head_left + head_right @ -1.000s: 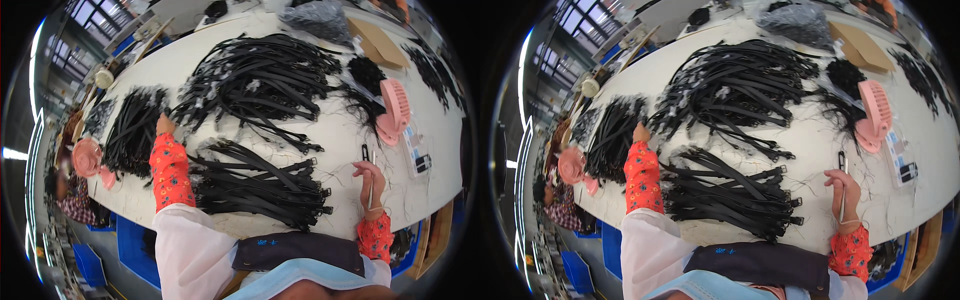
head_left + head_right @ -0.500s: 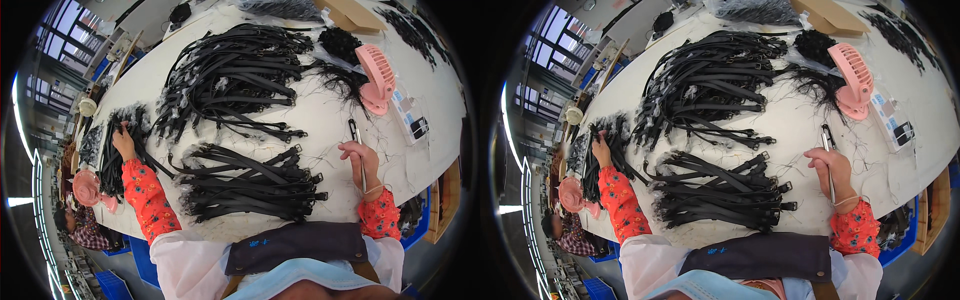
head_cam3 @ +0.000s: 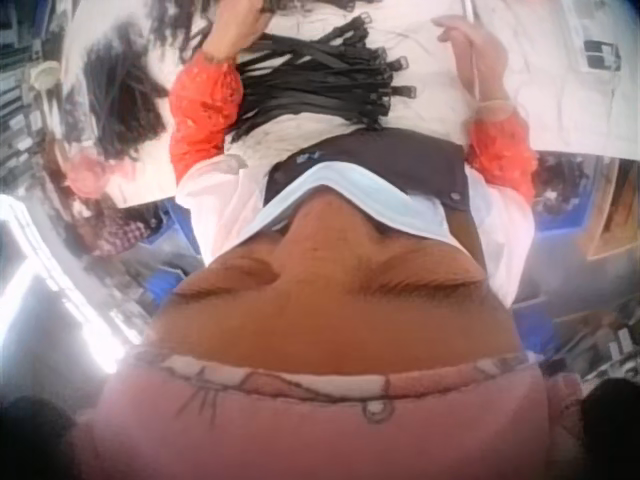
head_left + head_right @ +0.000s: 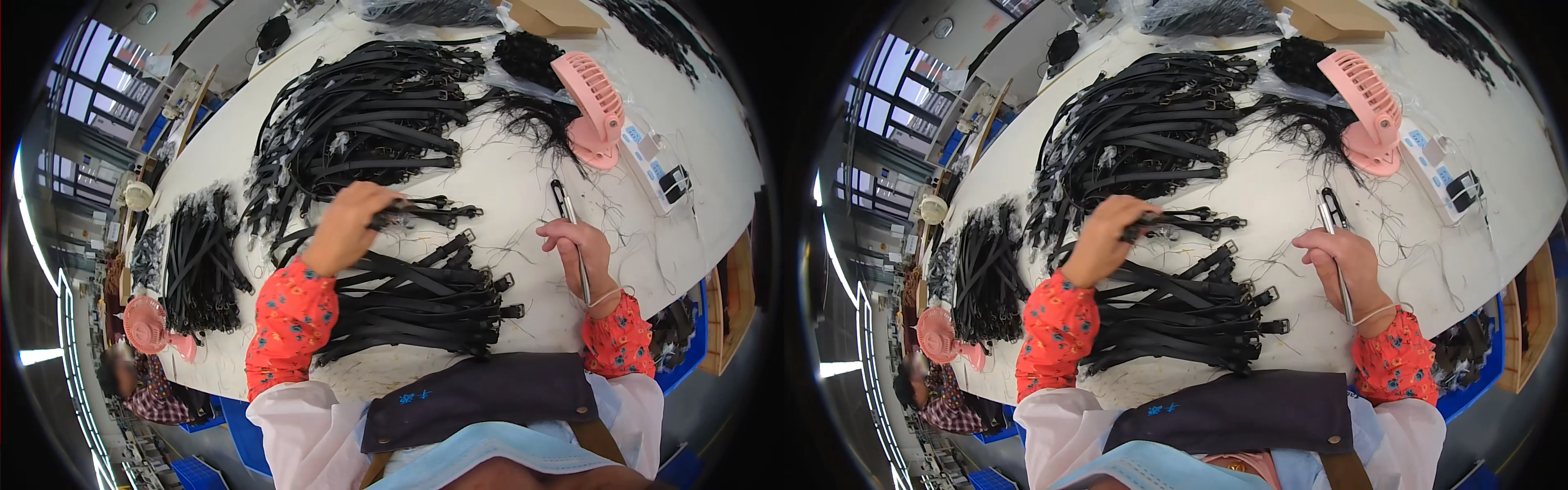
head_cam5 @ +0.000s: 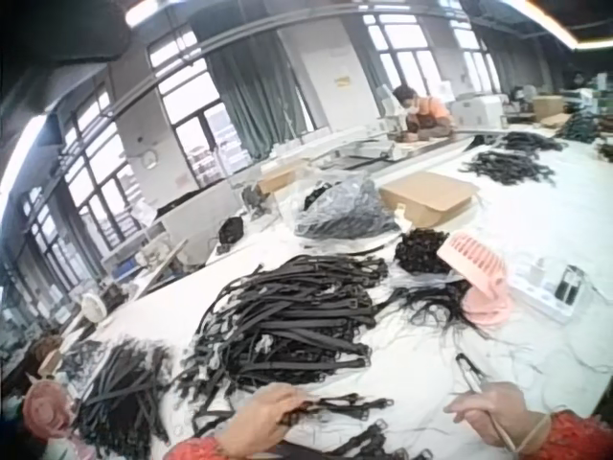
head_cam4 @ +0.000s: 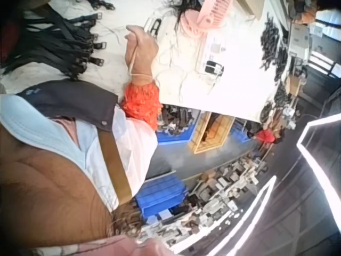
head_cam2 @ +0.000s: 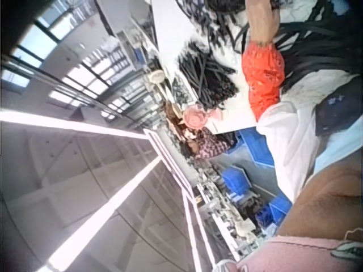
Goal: The person sits at a workbench in a factory setting, handling black hair accessories with metal buckles. They use a metal tool to manipulate the ends of the accessories, likely securing or adjusting the components. The person repeatedly picks up items from a pile, works on them, and places them back down.
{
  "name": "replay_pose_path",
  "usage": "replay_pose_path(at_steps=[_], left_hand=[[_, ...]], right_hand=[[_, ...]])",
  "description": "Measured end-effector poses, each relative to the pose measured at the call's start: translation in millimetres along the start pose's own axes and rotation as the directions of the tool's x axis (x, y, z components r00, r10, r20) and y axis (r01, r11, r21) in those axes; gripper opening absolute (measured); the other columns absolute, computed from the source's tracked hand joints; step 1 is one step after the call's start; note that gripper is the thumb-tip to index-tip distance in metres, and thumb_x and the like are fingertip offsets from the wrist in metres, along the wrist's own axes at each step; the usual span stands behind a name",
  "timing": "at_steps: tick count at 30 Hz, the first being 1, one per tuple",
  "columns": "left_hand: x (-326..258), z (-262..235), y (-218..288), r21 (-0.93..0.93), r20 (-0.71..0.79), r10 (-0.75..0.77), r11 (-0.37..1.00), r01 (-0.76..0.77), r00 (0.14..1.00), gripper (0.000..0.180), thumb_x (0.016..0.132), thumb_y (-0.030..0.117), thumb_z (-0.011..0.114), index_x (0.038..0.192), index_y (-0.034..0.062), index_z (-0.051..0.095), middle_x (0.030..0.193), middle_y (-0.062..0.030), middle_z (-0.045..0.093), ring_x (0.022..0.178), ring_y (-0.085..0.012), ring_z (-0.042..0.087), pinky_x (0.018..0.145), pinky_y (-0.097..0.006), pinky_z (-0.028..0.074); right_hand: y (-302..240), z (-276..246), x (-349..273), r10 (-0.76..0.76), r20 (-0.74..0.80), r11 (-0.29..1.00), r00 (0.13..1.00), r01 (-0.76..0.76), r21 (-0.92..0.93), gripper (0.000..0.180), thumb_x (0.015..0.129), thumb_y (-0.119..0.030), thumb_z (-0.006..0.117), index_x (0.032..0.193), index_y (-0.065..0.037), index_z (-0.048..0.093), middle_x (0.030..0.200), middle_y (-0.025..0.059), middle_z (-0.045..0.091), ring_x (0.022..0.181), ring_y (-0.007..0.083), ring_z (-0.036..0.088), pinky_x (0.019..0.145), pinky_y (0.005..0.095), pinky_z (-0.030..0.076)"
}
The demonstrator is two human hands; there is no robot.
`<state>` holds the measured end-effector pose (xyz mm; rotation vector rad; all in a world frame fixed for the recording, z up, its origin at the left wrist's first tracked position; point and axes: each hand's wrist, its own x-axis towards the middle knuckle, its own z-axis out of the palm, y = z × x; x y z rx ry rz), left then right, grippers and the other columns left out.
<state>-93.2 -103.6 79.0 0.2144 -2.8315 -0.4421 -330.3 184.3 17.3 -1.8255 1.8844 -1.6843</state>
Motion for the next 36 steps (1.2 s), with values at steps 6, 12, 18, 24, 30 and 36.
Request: replay_pose_path(at_steps=[6,12,18,24,30,36], left_hand=[[19,67,7,0.045,0.095,0.165,0.984,-0.17,0.982,0.074,0.067,-0.012,0.064,0.137,0.0068,0.052,0.134,-0.0173,0.056,0.126,-0.0371,0.05,0.105,-0.045,0.043],[24,80,-3,-0.05,0.256,-0.003,0.999,0.016,0.967,0.063,0.066,-0.002,0.075,0.126,0.0029,0.056,0.108,-0.0191,0.065,0.102,-0.0397,0.061,0.094,-0.046,0.046],[28,45,7,-0.066,0.13,-0.002,0.998,0.011,0.991,0.042,0.072,-0.003,0.071,0.112,0.0056,0.062,0.097,-0.0119,0.069,0.094,-0.0321,0.067,0.083,-0.039,0.051],[16,-93,-3,-0.679,-0.654,-0.408,0.687,-0.257,0.637,0.025,0.103,0.019,0.057,0.124,0.0058,0.05,0.077,-0.0015,0.055,0.057,-0.012,0.053,0.063,-0.032,0.05],[-61,-197,-37,-0.591,-0.805,-0.502,0.718,-0.367,0.315,0.021,0.102,0.02,0.059,0.12,0.0089,0.057,0.064,0.0055,0.033,0.05,-0.006,0.028,0.048,-0.023,0.026],[-68,-192,-12,-0.299,-0.894,-0.293,0.954,0.035,0.339,0.024,0.1,0.018,0.064,0.117,0.0008,0.062,0.068,0.0052,0.046,0.051,-0.0024,0.034,0.05,-0.022,0.025]], right_hand=[[-2,-6,1,-0.012,0.043,0.997,0.999,0.016,-0.076,0.014,0.099,-0.01,0.054,0.103,-0.006,0.066,0.089,0.0103,0.071,0.066,0.0223,0.067,0.061,0.0334,0.051],[-1,-2,0,-0.048,0.003,0.998,0.999,0.048,-0.03,0.013,0.098,-0.009,0.054,0.106,-0.007,0.064,0.083,0.0096,0.07,0.064,0.0225,0.065,0.059,0.0344,0.049],[-2,-7,2,-0.068,0.041,0.996,0.997,0.07,-0.064,0.013,0.098,-0.007,0.055,0.107,-0.007,0.063,0.083,0.0098,0.068,0.065,0.0221,0.066,0.06,0.0324,0.05],[-3,-6,-1,-0.06,0.016,0.996,0.998,0.061,-0.067,0.012,0.099,-0.008,0.054,0.107,-0.007,0.064,0.083,0.0103,0.068,0.065,0.021,0.066,0.059,0.0313,0.05],[-6,-4,1,-0.067,0.005,0.997,0.998,0.067,-0.037,0.013,0.099,-0.008,0.054,0.106,-0.006,0.064,0.083,0.0108,0.068,0.064,0.0206,0.066,0.058,0.0313,0.05],[-9,-3,2,-0.022,0.035,0.999,0.999,0.023,-0.035,0.013,0.098,-0.007,0.054,0.104,-0.006,0.066,0.082,0.0109,0.067,0.065,0.0208,0.066,0.059,0.0311,0.05]])
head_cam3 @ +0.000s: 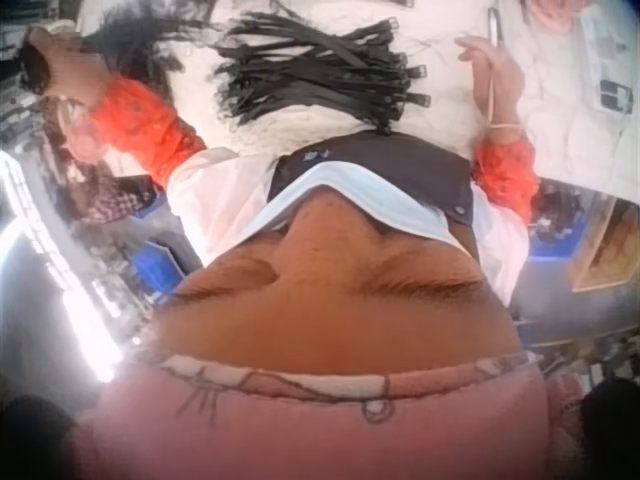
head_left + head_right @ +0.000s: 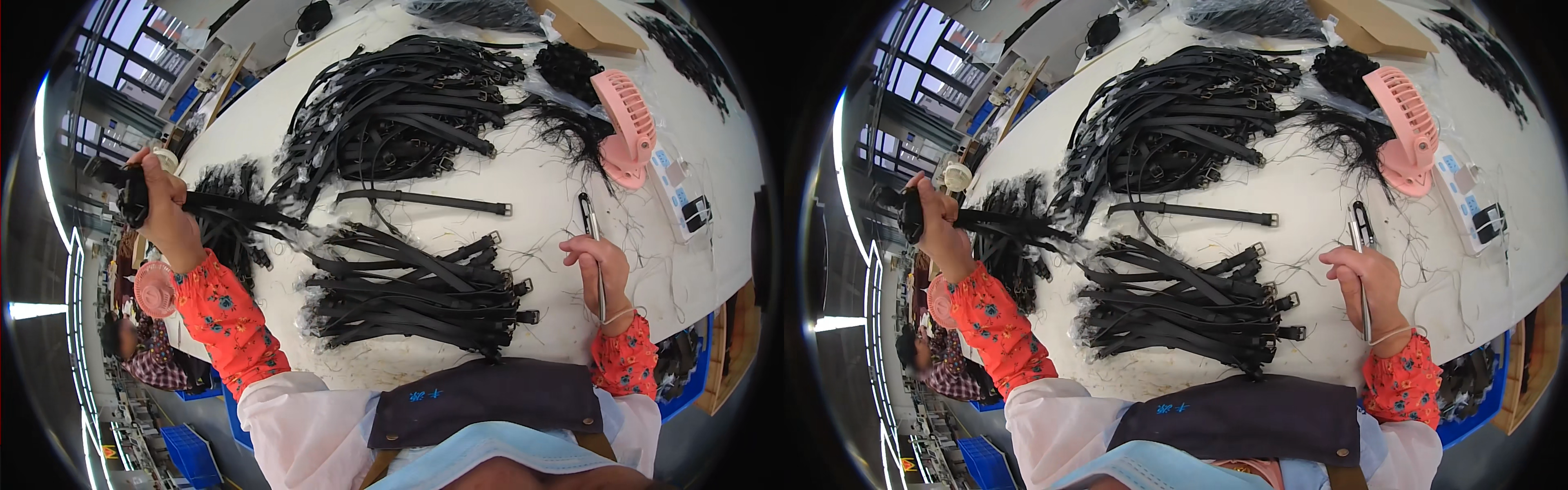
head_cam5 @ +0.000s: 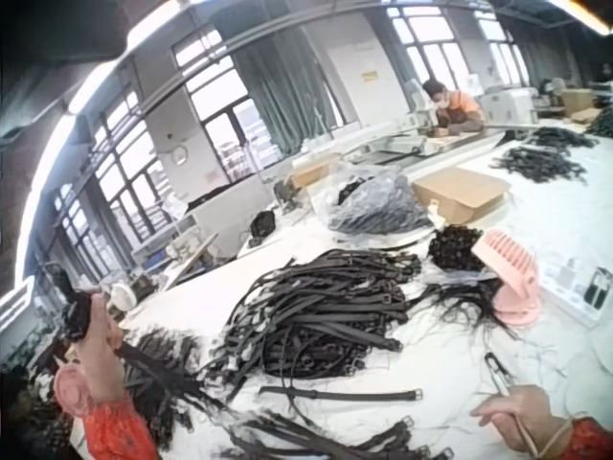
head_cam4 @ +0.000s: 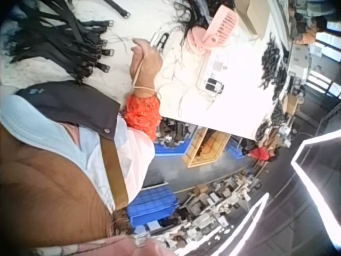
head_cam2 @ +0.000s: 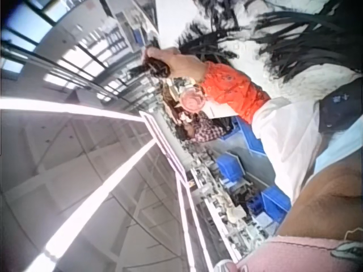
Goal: The person sits at a workbench in a factory setting, handling black hair accessories with metal buckles. They use a metal tool to manipulate the ends of the accessories, likely securing or adjusting the components. The person repeatedly picks up items from a pile, works on them, and places them back down.
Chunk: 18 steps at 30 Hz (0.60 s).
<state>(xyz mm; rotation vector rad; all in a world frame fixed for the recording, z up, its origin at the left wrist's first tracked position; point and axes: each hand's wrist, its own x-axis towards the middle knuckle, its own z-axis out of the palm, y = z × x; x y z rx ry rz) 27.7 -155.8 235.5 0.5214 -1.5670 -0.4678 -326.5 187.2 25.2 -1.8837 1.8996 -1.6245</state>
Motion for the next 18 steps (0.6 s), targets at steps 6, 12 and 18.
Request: replay_pose_path(at_steps=[6,12,18], left_hand=[[-60,64,-8,0.275,0.588,0.127,0.897,-0.345,0.799,0.027,0.086,-0.002,0.073,0.11,0.0031,0.063,0.094,-0.0019,0.067,0.083,-0.01,0.061,0.077,-0.026,0.05],[-149,148,11,0.155,0.905,0.078,0.855,-0.495,0.419,0.038,0.075,-0.006,0.059,0.111,0.0064,0.05,0.092,-0.0136,0.063,0.078,-0.0358,0.066,0.061,-0.045,0.052],[-223,197,-30,-0.009,0.97,0.121,0.884,-0.468,0.21,0.031,0.072,-0.009,0.056,0.1,-0.0019,0.045,0.095,-0.0189,0.057,0.093,-0.0402,0.059,0.078,-0.046,0.048]], right_hand=[[1,0,-3,0.055,-0.03,0.998,0.998,-0.055,0.01,0.015,0.099,-0.011,0.054,0.104,-0.006,0.067,0.077,0.0094,0.067,0.066,0.0225,0.067,0.062,0.033,0.05],[2,-5,-1,0.062,0.032,0.997,0.998,-0.06,-0.056,0.014,0.098,-0.012,0.054,0.103,-0.008,0.067,0.079,0.0086,0.069,0.066,0.0235,0.067,0.062,0.0347,0.05],[5,-3,-3,0.032,0.001,0.999,0.999,-0.032,-0.006,0.013,0.097,-0.008,0.054,0.102,-0.007,0.066,0.082,0.0088,0.071,0.066,0.0234,0.066,0.061,0.0344,0.05]])
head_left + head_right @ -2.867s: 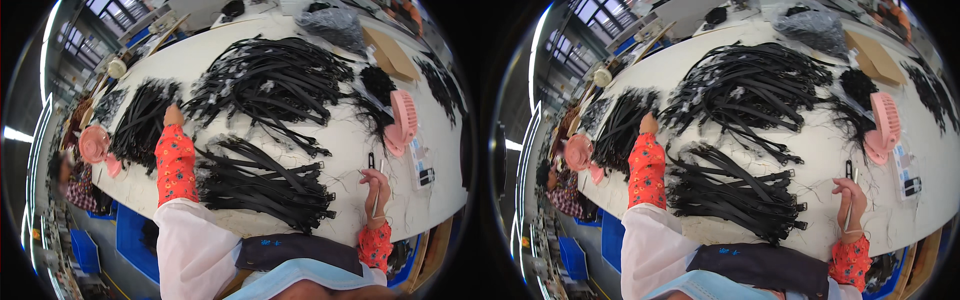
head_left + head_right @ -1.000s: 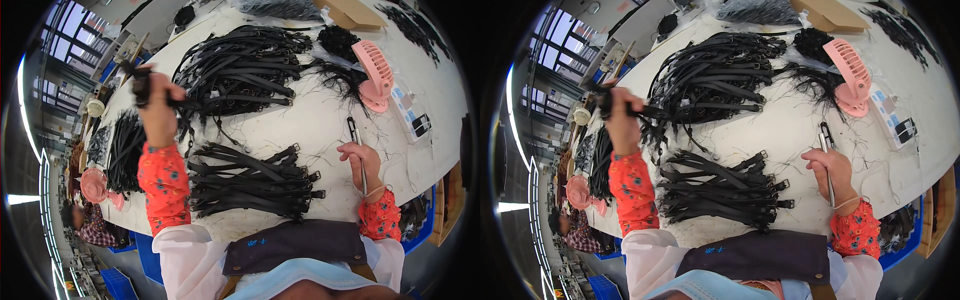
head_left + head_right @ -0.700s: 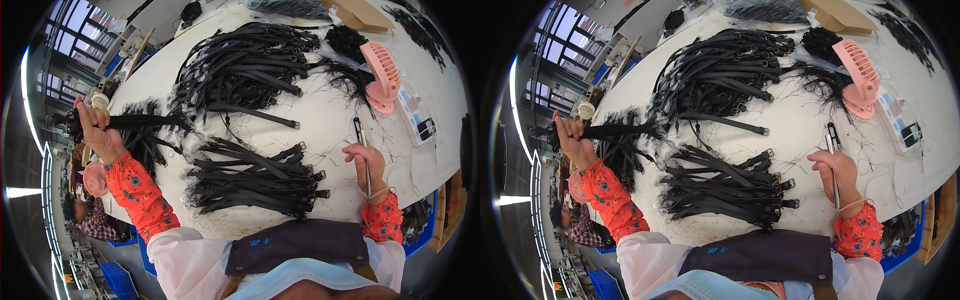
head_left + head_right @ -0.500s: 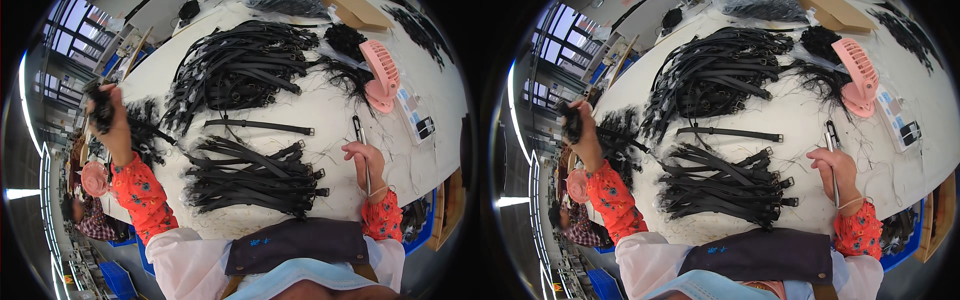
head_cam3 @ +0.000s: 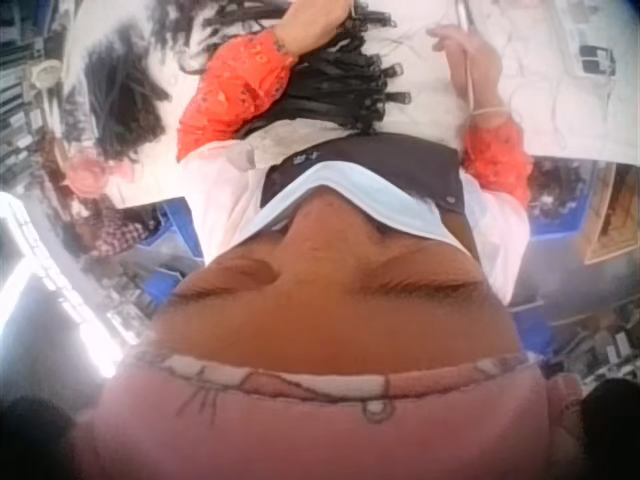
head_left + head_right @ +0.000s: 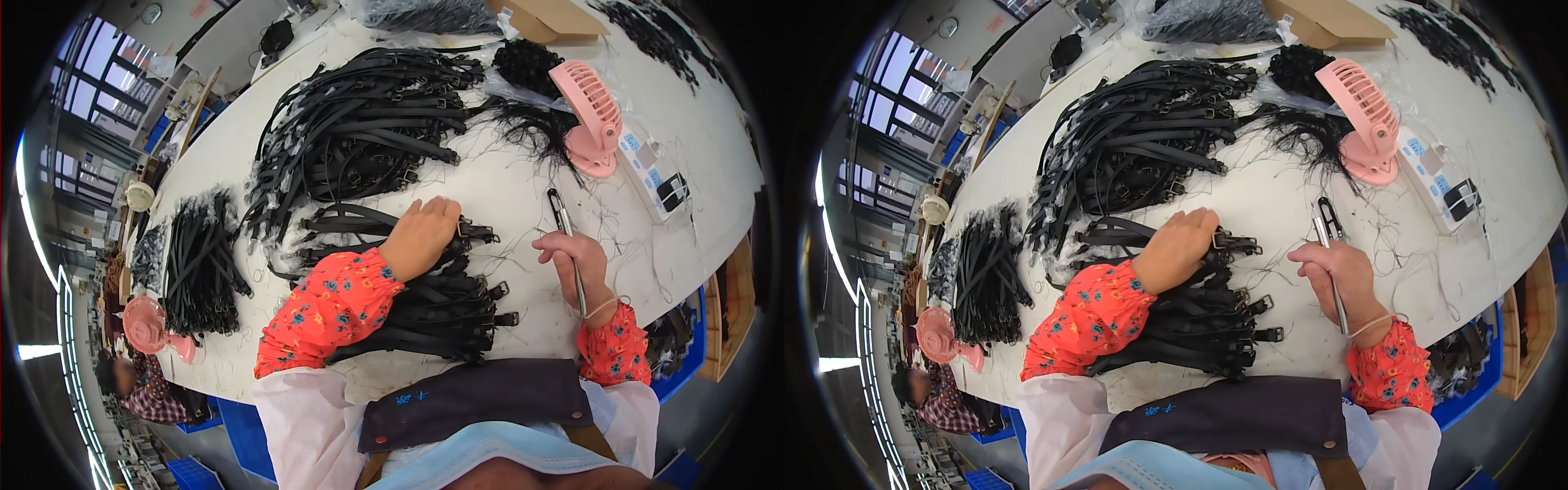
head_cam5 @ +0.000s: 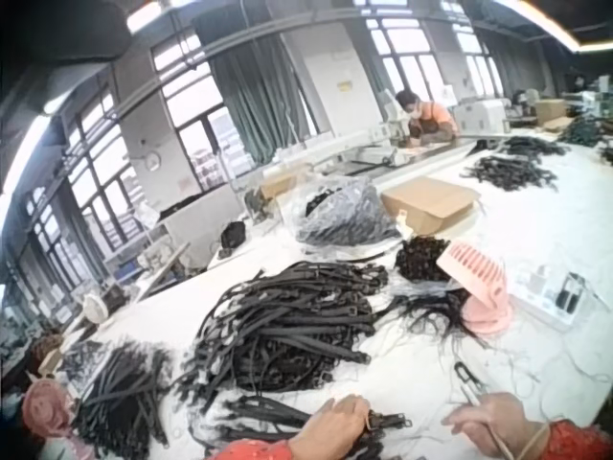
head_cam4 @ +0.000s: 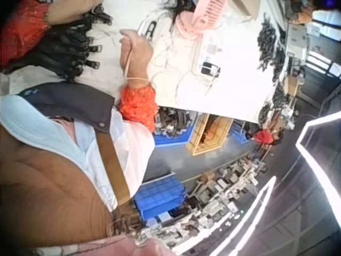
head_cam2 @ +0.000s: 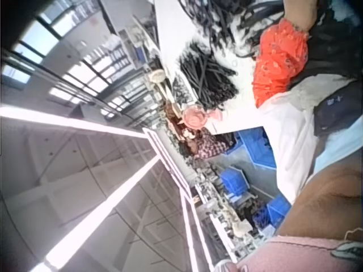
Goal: The person sits at a workbench in a factory setting, handling black hair accessories with metal buckles. They use a metal tool to manipulate the ends of the accessories, likely securing or adjusting the components. The person repeatedly picks up items from a pile, works on them, and places them back down.
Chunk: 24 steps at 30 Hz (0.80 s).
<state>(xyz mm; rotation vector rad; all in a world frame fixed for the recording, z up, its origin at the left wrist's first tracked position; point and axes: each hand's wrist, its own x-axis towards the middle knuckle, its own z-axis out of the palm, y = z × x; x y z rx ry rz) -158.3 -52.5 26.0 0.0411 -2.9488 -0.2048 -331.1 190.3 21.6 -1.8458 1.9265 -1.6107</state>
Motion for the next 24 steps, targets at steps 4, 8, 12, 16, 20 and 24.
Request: replay_pose_path(at_steps=[4,8,12,16,20,24], left_hand=[[-3,17,3,-0.01,0.043,-0.02,1.0,0.021,0.999,0.032,0.073,-0.009,0.056,0.101,-0.0009,0.045,0.093,-0.0176,0.057,0.092,-0.0385,0.06,0.075,-0.046,0.05],[-6,2,-1,-0.089,0.186,-0.046,0.994,0.063,0.982,0.035,0.074,-0.007,0.059,0.107,0.0006,0.047,0.092,-0.0194,0.061,0.089,-0.0392,0.063,0.072,-0.047,0.05],[-13,-65,-6,-0.211,0.037,-0.286,0.935,0.287,0.958,0.054,0.071,-0.008,0.065,0.121,0.0084,0.052,0.098,-0.0192,0.068,0.093,-0.0394,0.067,0.075,-0.043,0.053],[-35,-146,-38,-0.1,-0.53,-0.271,0.961,0.258,0.803,0.06,0.066,-0.013,0.07,0.119,0.0132,0.063,0.097,-0.0117,0.072,0.089,-0.0276,0.073,0.079,-0.033,0.054],[-83,-206,-83,0.228,-0.801,-0.136,0.831,0.507,0.583,0.057,0.069,-0.012,0.07,0.12,0.0132,0.063,0.092,-0.0127,0.072,0.081,-0.0251,0.073,0.071,-0.031,0.053],[-86,-211,-91,0.4,-0.744,-0.107,0.718,0.569,0.659,0.054,0.071,-0.008,0.071,0.12,0.015,0.063,0.093,-0.0139,0.071,0.082,-0.0325,0.071,0.071,-0.036,0.054]], right_hand=[[-1,0,4,-0.041,-0.024,0.999,0.999,0.042,0.013,0.013,0.096,-0.005,0.055,0.103,-0.006,0.065,0.082,0.0088,0.07,0.065,0.0227,0.066,0.06,0.0342,0.05],[1,-1,2,-0.107,-0.021,0.994,0.994,0.106,-0.021,0.012,0.096,-0.005,0.055,0.105,-0.007,0.063,0.081,0.009,0.07,0.065,0.0223,0.065,0.06,0.0334,0.05],[0,1,4,-0.127,-0.042,0.991,0.991,0.128,0.028,0.012,0.098,-0.007,0.054,0.106,-0.007,0.062,0.082,0.0106,0.069,0.064,0.0222,0.065,0.059,0.0329,0.05],[-1,-2,3,-0.106,-0.02,0.994,0.994,0.107,0.018,0.012,0.099,-0.008,0.053,0.106,-0.006,0.062,0.082,0.0117,0.069,0.063,0.022,0.065,0.058,0.0328,0.051],[-3,-1,5,-0.125,-0.008,0.992,0.992,0.125,0.007,0.013,0.099,-0.008,0.053,0.107,-0.006,0.062,0.081,0.0114,0.068,0.063,0.0215,0.065,0.057,0.0327,0.05],[1,2,4,-0.113,-0.02,0.994,0.993,0.113,0.004,0.013,0.098,-0.007,0.053,0.106,-0.006,0.063,0.08,0.0107,0.067,0.063,0.0213,0.065,0.057,0.0326,0.049]])
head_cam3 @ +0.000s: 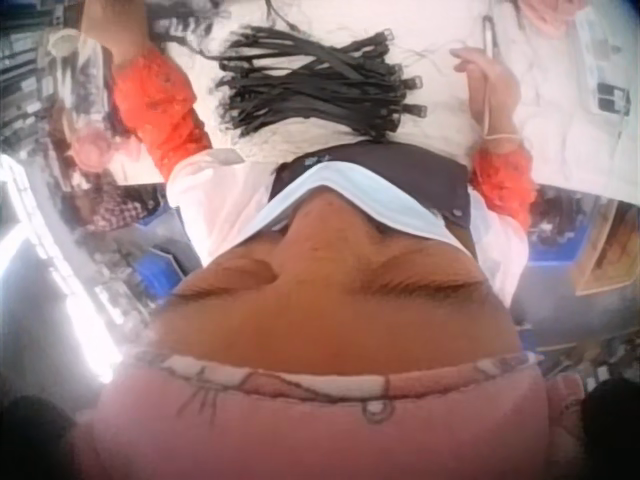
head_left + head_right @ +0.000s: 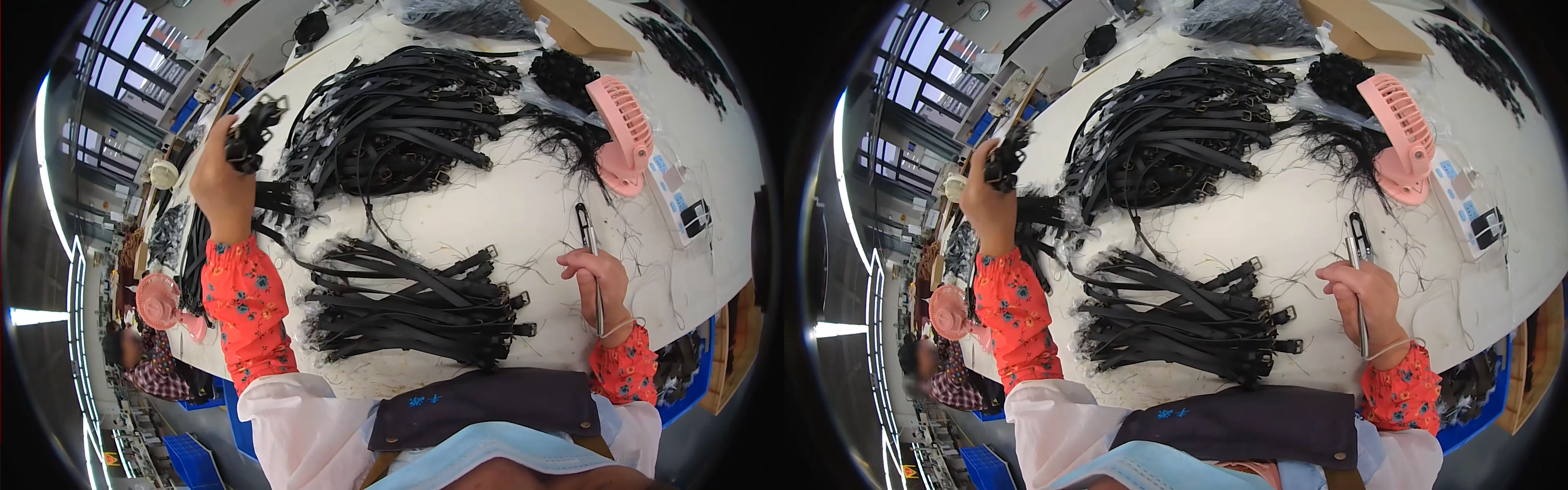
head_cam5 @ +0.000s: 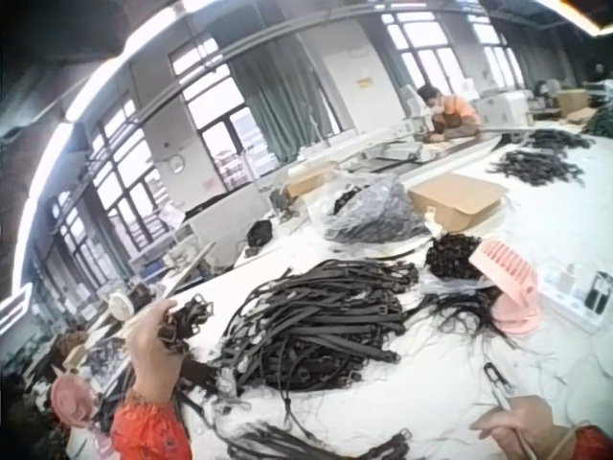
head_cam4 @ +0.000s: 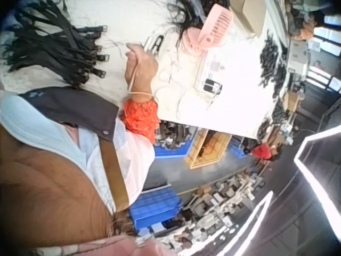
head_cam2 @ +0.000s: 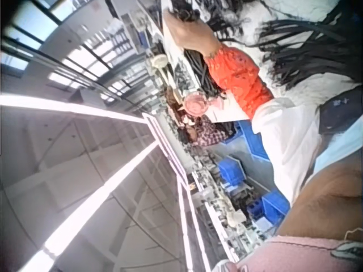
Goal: The person sits at a workbench in a factory setting, handling black hair accessories with metal buckles. They use a metal tool to manipulate the ends of the accessories, likely securing or adjusting the components. The person repeatedly picks up items from a pile, works on them, and places them back down.
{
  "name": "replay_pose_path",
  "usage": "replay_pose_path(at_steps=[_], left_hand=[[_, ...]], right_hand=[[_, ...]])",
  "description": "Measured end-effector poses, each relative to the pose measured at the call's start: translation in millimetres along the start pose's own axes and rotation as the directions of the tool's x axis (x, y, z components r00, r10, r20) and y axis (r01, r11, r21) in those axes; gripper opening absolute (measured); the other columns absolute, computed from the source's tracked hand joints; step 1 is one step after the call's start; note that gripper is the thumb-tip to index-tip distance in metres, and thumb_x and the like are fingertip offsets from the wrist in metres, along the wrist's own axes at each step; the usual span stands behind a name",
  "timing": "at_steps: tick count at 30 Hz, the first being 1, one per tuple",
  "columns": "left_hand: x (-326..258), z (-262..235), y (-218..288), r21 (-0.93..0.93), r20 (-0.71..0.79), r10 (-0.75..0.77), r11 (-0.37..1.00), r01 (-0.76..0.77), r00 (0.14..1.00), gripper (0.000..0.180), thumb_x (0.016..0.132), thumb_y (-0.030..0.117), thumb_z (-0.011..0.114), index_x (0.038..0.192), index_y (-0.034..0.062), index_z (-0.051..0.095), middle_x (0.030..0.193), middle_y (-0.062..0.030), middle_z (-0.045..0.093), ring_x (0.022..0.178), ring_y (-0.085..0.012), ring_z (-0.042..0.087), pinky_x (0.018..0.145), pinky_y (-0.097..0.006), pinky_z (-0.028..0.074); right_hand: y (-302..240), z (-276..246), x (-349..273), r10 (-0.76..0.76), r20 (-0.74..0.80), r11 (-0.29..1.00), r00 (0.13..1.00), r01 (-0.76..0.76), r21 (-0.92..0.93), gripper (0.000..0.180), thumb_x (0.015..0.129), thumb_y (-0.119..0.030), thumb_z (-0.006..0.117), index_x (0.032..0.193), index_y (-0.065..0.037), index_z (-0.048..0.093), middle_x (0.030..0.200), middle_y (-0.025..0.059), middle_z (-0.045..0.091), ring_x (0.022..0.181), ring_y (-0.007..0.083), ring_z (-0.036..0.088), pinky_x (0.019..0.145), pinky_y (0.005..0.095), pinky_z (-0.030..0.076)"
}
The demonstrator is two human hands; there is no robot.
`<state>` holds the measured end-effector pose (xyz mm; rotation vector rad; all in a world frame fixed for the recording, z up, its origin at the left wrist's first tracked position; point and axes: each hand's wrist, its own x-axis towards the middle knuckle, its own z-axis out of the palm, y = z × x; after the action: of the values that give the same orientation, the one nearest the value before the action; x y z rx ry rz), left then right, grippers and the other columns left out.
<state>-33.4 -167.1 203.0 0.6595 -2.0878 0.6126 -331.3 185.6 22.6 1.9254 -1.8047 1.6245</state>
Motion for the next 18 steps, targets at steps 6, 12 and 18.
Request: replay_pose_path(at_steps=[6,12,18], left_hand=[[7,79,22,-0.148,0.309,0.076,0.988,-0.03,0.948,0.049,0.071,-0.005,0.067,0.116,0.0135,0.059,0.097,-0.0126,0.069,0.087,-0.0361,0.067,0.073,-0.043,0.053],[7,200,34,-0.433,0.47,0.16,0.899,0.068,0.868,0.049,0.075,0.005,0.071,0.123,0.0134,0.062,0.125,-0.0132,0.062,0.115,-0.0353,0.059,0.093,-0.043,0.051],[5,275,40,-0.152,0.695,0.056,0.986,0.07,0.716,0.094,0.077,0.049,0.079,0.154,0.0179,0.035,0.15,-0.0212,0.045,0.14,-0.0367,0.042,0.115,-0.055,0.032]], right_hand=[[-2,-3,0,0.065,0.048,0.997,0.997,-0.063,-0.042,0.013,0.097,-0.005,0.054,0.105,-0.007,0.063,0.078,0.0097,0.066,0.062,0.0217,0.064,0.057,0.0329,0.049],[-2,-3,2,0.052,0.011,0.997,0.999,-0.052,-0.056,0.013,0.097,-0.006,0.053,0.105,-0.008,0.064,0.077,0.0093,0.066,0.062,0.0228,0.063,0.058,0.0341,0.048],[3,-3,-2,0.095,0.039,0.994,0.995,-0.092,-0.066,0.012,0.095,-0.008,0.056,0.104,-0.01,0.064,0.075,0.0072,0.067,0.062,0.0238,0.062,0.058,0.0363,0.048]])
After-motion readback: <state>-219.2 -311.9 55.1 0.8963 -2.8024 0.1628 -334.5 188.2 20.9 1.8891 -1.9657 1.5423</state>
